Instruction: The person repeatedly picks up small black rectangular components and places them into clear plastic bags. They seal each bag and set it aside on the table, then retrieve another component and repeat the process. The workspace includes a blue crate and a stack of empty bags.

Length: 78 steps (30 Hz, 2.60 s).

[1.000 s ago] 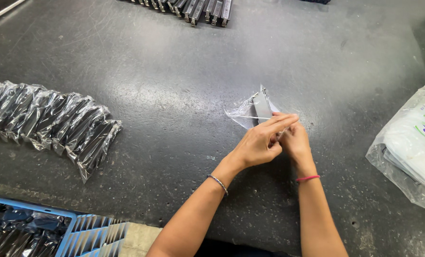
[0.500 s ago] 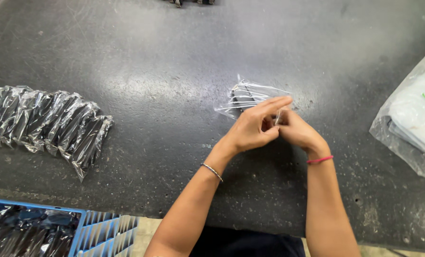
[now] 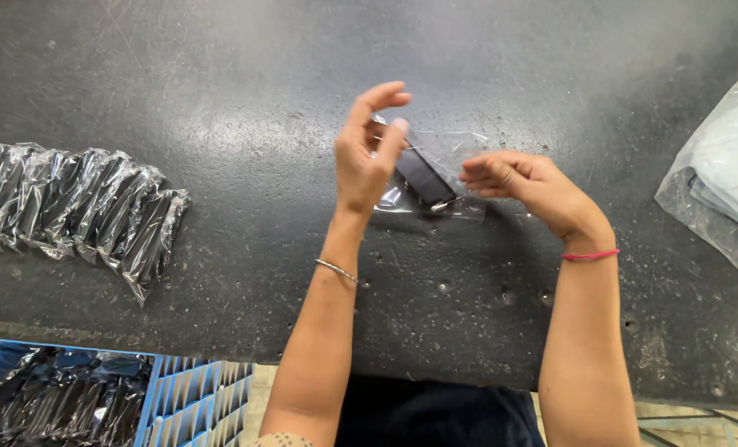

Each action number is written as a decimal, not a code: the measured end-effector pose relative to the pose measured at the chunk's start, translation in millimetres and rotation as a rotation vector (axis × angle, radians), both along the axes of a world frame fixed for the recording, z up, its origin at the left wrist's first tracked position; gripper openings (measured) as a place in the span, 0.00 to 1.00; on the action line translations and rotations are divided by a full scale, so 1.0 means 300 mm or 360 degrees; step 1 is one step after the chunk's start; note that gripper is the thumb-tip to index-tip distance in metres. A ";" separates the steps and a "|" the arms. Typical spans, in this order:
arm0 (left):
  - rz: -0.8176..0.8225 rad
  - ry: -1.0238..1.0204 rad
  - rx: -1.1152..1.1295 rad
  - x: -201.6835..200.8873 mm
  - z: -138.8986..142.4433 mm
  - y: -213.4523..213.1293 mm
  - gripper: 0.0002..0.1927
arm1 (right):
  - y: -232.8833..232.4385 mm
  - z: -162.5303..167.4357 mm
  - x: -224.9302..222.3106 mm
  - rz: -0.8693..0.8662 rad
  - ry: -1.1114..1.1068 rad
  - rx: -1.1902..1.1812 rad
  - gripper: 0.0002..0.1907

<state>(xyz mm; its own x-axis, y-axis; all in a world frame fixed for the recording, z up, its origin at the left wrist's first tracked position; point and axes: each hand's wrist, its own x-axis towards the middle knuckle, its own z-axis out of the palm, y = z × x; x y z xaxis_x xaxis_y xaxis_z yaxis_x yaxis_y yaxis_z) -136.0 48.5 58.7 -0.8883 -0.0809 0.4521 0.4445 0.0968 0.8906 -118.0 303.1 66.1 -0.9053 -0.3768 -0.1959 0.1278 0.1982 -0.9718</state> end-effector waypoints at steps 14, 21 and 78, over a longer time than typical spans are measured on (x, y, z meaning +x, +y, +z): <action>0.0493 -0.0112 0.0051 -0.066 -0.049 -0.110 0.14 | -0.127 0.034 0.044 0.0201 0.0167 0.0310 0.35; 0.0495 -0.0175 -0.0039 -0.058 -0.039 -0.102 0.14 | -0.214 -0.056 0.015 -0.0148 0.0421 0.0519 0.18; -0.0246 -0.0511 -0.0683 -0.046 -0.075 -0.200 0.24 | -0.244 -0.035 0.033 0.0151 0.0066 -0.0083 0.22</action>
